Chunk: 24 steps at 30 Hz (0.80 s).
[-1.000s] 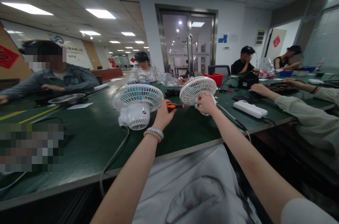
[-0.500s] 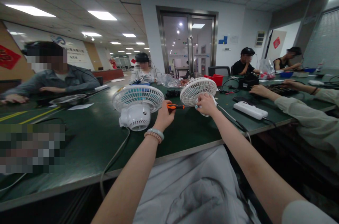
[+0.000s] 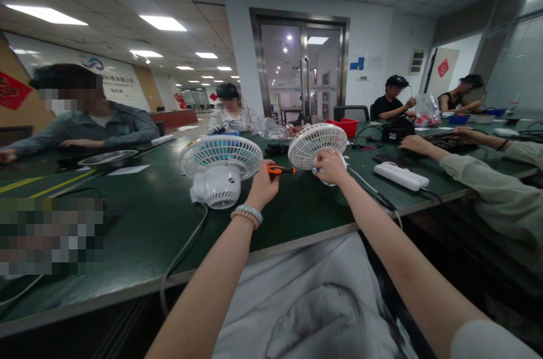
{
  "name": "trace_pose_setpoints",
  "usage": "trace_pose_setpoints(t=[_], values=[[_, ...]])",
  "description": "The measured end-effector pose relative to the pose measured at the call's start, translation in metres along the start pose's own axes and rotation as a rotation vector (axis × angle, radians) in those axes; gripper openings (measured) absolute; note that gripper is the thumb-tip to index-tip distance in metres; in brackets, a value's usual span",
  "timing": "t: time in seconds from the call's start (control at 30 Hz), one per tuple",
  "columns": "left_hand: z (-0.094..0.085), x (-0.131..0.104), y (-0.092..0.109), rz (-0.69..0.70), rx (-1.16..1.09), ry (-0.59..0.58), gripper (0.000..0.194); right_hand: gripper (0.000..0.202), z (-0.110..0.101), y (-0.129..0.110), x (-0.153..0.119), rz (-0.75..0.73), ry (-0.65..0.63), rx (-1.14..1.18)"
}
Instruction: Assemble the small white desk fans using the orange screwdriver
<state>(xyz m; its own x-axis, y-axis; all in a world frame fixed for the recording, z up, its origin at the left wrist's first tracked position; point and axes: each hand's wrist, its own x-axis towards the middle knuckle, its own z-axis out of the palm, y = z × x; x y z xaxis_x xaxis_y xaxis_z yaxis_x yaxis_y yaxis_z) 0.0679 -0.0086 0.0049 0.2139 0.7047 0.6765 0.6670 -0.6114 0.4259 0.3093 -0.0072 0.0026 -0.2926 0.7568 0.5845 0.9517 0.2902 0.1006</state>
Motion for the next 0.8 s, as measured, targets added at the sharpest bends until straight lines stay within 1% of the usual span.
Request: trace_pose_setpoints(t=[0.33,0.8], values=[[-0.0001,-0.0006,0.0005,-0.013,-0.022,-0.006,0.039,0.023,-0.001,-0.0006,-0.0003,-0.003,0.009,-0.007],[0.0021,-0.0002,-0.0018,0.029,-0.031,0.009,0.04,0.023,0.0038,0.0027,-0.0003,-0.017,0.041,-0.011]])
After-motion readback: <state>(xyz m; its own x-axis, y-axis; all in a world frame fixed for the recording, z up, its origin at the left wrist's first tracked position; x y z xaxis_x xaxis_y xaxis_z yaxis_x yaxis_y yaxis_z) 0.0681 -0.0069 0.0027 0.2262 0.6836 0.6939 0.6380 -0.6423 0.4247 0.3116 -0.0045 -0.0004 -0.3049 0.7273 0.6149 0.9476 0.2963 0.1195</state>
